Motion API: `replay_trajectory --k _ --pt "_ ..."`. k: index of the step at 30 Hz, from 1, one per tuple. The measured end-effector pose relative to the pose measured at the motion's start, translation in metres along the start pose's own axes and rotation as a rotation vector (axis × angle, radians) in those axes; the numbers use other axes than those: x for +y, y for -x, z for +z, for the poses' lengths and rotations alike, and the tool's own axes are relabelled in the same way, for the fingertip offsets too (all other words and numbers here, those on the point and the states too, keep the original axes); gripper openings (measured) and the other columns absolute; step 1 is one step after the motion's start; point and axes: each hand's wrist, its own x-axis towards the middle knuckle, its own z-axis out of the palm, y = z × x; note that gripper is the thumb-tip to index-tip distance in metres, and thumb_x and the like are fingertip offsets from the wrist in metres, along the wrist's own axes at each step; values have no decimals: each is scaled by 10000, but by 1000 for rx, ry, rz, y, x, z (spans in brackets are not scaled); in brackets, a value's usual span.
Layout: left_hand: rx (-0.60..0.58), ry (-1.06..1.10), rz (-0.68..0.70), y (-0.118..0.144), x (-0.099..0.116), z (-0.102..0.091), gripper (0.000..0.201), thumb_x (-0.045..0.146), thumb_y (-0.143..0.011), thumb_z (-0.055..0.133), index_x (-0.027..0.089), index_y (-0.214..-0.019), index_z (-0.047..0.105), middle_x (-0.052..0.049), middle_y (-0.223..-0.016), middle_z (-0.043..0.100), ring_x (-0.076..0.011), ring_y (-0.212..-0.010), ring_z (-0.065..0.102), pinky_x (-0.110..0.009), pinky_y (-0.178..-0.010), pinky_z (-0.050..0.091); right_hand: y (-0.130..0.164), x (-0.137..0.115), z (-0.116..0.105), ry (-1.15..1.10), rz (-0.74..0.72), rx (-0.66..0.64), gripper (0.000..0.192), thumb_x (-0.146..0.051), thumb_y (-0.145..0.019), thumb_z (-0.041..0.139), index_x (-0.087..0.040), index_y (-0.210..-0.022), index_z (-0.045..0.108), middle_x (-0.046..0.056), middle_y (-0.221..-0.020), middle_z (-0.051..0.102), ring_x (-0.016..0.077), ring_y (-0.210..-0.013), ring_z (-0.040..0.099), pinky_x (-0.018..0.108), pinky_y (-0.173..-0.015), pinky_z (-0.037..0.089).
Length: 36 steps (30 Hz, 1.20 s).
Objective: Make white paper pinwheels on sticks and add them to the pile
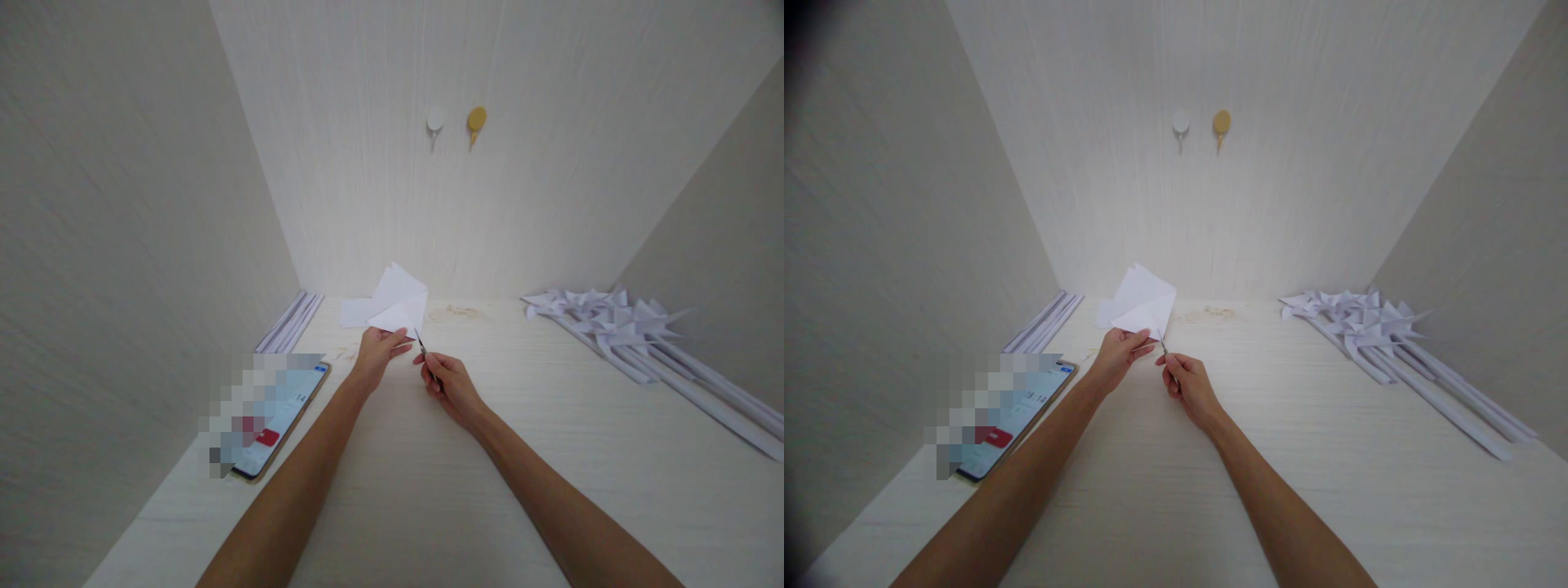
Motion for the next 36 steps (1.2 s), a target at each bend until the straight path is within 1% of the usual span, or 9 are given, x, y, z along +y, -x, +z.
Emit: replay_trajectory --k 7,10,13,19,24,32,36 --pt "2 19 0 2 2 2 175 180 -550 700 99 -683 620 -52 -671 645 -127 -627 605 -247 -611 494 -1 0 -1 26 -9 24 323 -469 -592 621 -159 -663 561 -66 -435 408 34 -348 250 217 -369 104" --pt "51 51 -10 4 3 4 169 150 -536 698 105 -675 612 -39 -672 643 -105 -601 588 -229 -606 491 -1 1 0 51 -11 24 323 -468 -603 613 -157 -672 564 -65 -439 413 35 -348 259 217 -369 110" --pt "113 93 -10 4 4 5 154 131 -556 681 109 -688 605 -26 -682 641 -80 -583 571 -203 -599 486 0 1 1 68 -12 14 318 -463 -613 607 -153 -672 568 -61 -444 420 35 -349 269 217 -371 115" --pt "201 108 14 2 5 6 226 132 -608 660 129 -827 608 -31 -787 657 -84 -630 588 -202 -599 491 0 2 0 97 -14 5 307 -458 -627 596 -154 -669 572 -57 -437 419 40 -350 278 218 -371 126" --pt "193 87 18 2 4 5 245 130 -612 661 117 -851 612 -34 -769 657 -95 -624 595 -222 -606 505 0 1 0 104 -12 -7 303 -455 -641 584 -154 -676 579 -55 -443 424 42 -357 284 218 -371 129" --pt "185 48 -3 2 4 5 223 116 -582 673 103 -800 623 -32 -720 648 -92 -578 577 -225 -568 500 1 0 2 75 1 0 303 -445 -626 601 -148 -677 578 -58 -443 428 36 -351 286 218 -375 114" --pt "161 27 -15 4 1 5 207 132 -546 695 102 -741 632 -36 -724 648 -100 -606 576 -226 -569 496 1 -2 2 50 4 1 316 -453 -608 617 -148 -679 577 -59 -444 432 34 -347 289 217 -373 111"
